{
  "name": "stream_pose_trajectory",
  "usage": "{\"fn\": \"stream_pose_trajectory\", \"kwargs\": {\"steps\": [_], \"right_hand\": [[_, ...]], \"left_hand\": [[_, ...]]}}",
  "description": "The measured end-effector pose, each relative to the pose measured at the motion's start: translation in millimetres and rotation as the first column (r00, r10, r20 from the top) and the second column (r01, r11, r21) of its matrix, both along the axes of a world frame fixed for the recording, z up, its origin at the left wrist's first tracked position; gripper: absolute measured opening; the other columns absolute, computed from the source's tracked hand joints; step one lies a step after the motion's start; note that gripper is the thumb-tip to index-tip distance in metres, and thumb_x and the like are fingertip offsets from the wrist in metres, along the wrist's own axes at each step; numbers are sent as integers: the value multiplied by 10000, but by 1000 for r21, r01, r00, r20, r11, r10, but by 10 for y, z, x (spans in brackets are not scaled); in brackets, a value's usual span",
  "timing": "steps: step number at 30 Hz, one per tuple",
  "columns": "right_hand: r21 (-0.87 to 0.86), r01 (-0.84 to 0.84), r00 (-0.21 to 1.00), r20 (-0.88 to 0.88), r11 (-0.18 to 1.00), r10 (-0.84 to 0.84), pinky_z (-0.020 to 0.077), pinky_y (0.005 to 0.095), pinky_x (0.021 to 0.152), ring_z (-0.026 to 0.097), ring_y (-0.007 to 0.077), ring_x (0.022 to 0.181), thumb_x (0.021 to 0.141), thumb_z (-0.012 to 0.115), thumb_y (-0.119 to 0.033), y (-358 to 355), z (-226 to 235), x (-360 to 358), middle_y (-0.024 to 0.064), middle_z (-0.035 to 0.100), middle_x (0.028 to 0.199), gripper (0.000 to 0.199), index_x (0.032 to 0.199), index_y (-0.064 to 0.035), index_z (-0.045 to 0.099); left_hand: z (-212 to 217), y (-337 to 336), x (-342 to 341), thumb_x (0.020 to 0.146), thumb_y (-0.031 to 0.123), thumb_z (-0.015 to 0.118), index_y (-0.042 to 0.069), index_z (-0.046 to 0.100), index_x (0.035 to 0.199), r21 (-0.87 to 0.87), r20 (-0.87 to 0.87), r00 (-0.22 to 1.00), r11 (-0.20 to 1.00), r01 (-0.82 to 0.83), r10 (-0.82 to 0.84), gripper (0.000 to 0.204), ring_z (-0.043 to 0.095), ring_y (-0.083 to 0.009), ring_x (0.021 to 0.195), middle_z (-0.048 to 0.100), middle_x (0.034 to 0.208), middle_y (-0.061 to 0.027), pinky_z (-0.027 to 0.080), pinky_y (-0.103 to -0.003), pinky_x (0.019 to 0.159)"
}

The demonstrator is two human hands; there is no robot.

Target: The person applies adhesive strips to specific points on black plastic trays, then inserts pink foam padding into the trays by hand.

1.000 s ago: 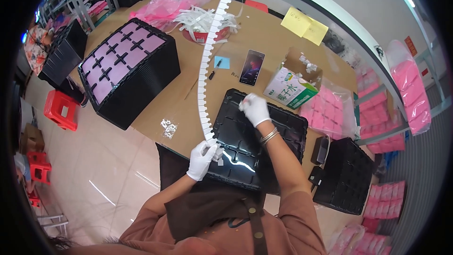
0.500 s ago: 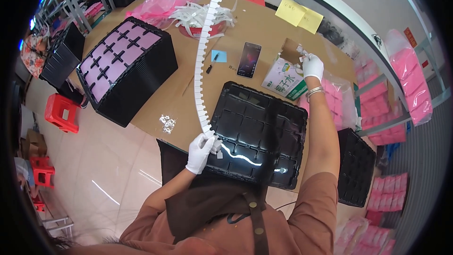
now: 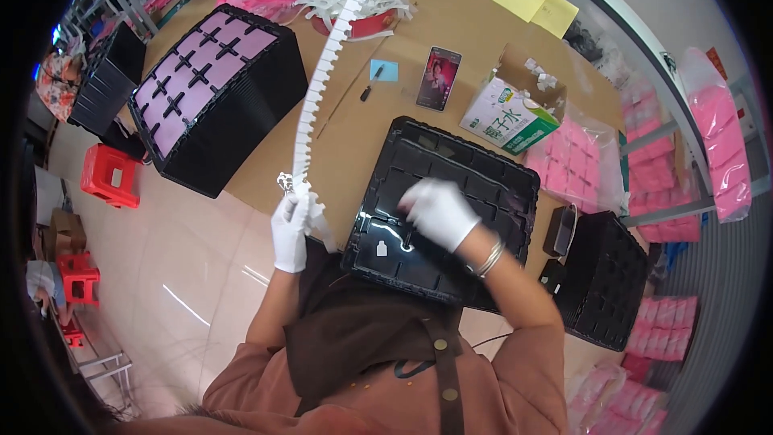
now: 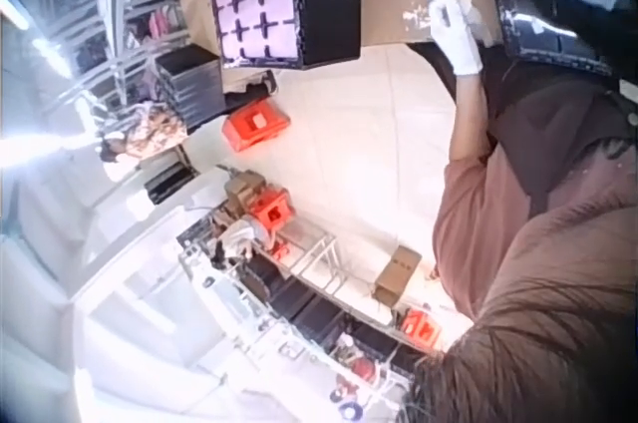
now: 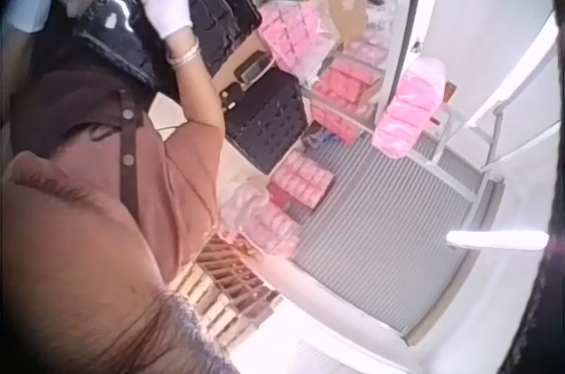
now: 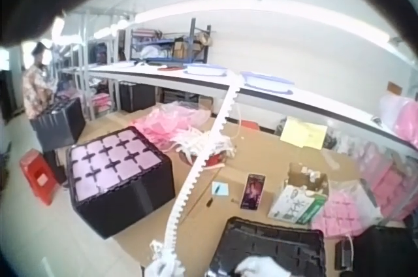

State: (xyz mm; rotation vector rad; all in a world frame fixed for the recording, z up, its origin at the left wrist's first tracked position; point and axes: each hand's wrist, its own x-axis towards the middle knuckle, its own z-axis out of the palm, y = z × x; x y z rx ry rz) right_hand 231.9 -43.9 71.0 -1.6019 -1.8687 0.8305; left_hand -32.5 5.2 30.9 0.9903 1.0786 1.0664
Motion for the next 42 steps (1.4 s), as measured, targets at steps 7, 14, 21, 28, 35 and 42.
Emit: {"fn": "stream_pose_trajectory", "kwargs": {"steps": [7,14,21,28,35,42], "right_hand": [[15,18,990,141,1000,-20,478,378,705,568,359,824,721,513,87,-367,-458,-635,186,551,906,209,892,4,601],[-79,-41,974,220,996,58,477,416,710,574,359,808,723,572,34,-320,-341,-648,174,529,933,69,782,-1,570],[-190,-77,963,239,979,122,476,419,715,576,368,807,736,583,-1,-270,-231,-631,188,528,918,42,768,-3,555],[-110,17,946,323,994,20,492,424,654,591,341,794,732,619,-59,-268,-354,-732,177,535,878,73,742,-5,571],[73,-4,943,331,997,-21,496,381,634,600,291,771,696,600,3,-428,-443,-685,144,536,878,46,725,-14,567],[454,430,899,-133,780,-418,471,307,632,577,209,661,761,545,51,9,217,194,98,552,700,72,769,-20,551]], "left_hand": [[-52,28,-31,921,166,540,22,606,966,13,32,999,1000,4,-5,165,581,-58,734,616,855,-17,397,-176,550],[-164,-42,-36,918,157,549,19,593,971,-12,61,998,1000,27,-26,154,589,-75,763,621,890,-17,453,-206,653],[-165,-82,-40,912,168,557,17,594,957,-44,37,999,999,25,-23,161,590,-81,760,622,877,-20,455,-209,662],[-236,-58,-3,913,174,556,22,597,956,-61,55,998,998,28,-24,163,588,-74,748,619,863,-15,447,-201,632],[-246,-54,30,912,186,562,25,600,955,-68,47,998,997,35,-32,172,577,-54,740,613,848,-2,430,-186,600],[-407,6,-50,912,161,552,9,601,936,31,-75,997,999,8,-6,161,570,-65,738,607,839,-8,449,-203,662]]}}
